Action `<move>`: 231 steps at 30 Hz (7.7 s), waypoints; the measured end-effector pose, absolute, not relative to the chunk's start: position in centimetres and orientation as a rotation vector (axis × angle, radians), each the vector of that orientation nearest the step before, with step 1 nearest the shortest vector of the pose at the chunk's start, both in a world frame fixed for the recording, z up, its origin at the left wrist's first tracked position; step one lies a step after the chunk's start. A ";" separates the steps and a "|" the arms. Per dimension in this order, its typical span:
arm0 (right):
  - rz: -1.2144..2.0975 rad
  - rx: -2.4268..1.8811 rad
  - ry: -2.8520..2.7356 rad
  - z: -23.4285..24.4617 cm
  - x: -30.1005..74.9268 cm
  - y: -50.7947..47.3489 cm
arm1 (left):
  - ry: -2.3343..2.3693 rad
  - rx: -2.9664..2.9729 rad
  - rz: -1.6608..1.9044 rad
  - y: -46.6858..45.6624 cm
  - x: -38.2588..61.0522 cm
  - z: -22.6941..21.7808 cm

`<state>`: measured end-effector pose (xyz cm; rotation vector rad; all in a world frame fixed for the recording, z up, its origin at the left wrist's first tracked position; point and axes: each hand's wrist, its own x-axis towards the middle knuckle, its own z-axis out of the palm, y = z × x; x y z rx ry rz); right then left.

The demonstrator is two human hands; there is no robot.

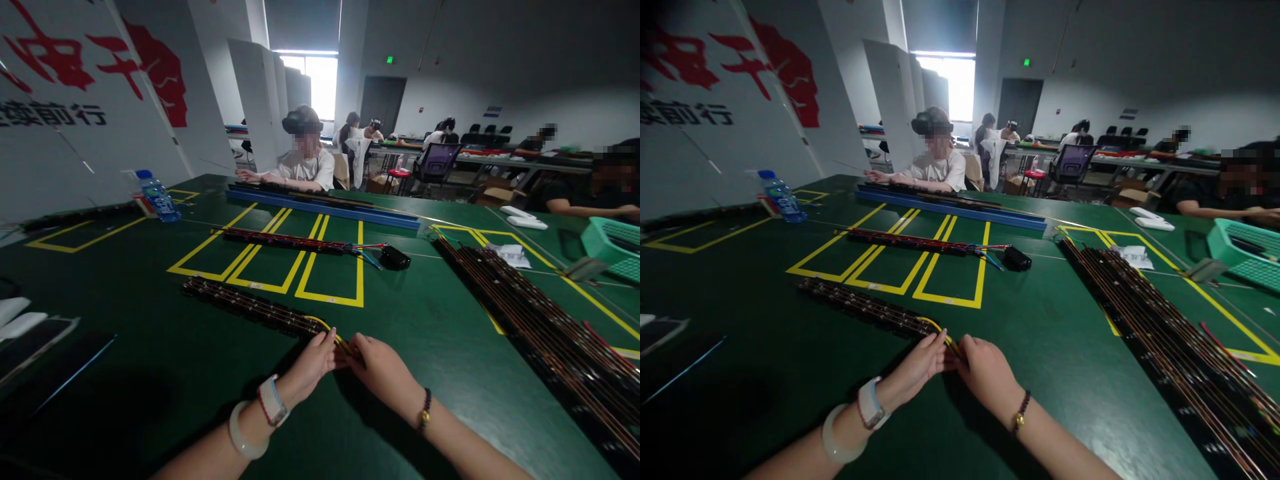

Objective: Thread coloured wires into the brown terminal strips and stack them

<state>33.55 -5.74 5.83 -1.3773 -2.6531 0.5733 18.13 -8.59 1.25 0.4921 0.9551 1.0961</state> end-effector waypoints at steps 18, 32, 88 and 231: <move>0.295 -1.454 -2.448 2.9 31.1 5.3 | 1.089 0.674 1.030 -9.3 16.4 2.5; 0.615 -1.164 -2.188 0.6 37.6 0.4 | 1.389 1.236 0.642 -9.3 14.8 3.0; 1.054 -1.185 -2.206 2.0 31.7 -0.3 | 1.629 1.847 1.018 -8.4 12.2 3.4; 0.528 -1.110 -2.139 0.6 34.5 1.4 | 1.198 1.000 0.898 -8.7 14.3 1.9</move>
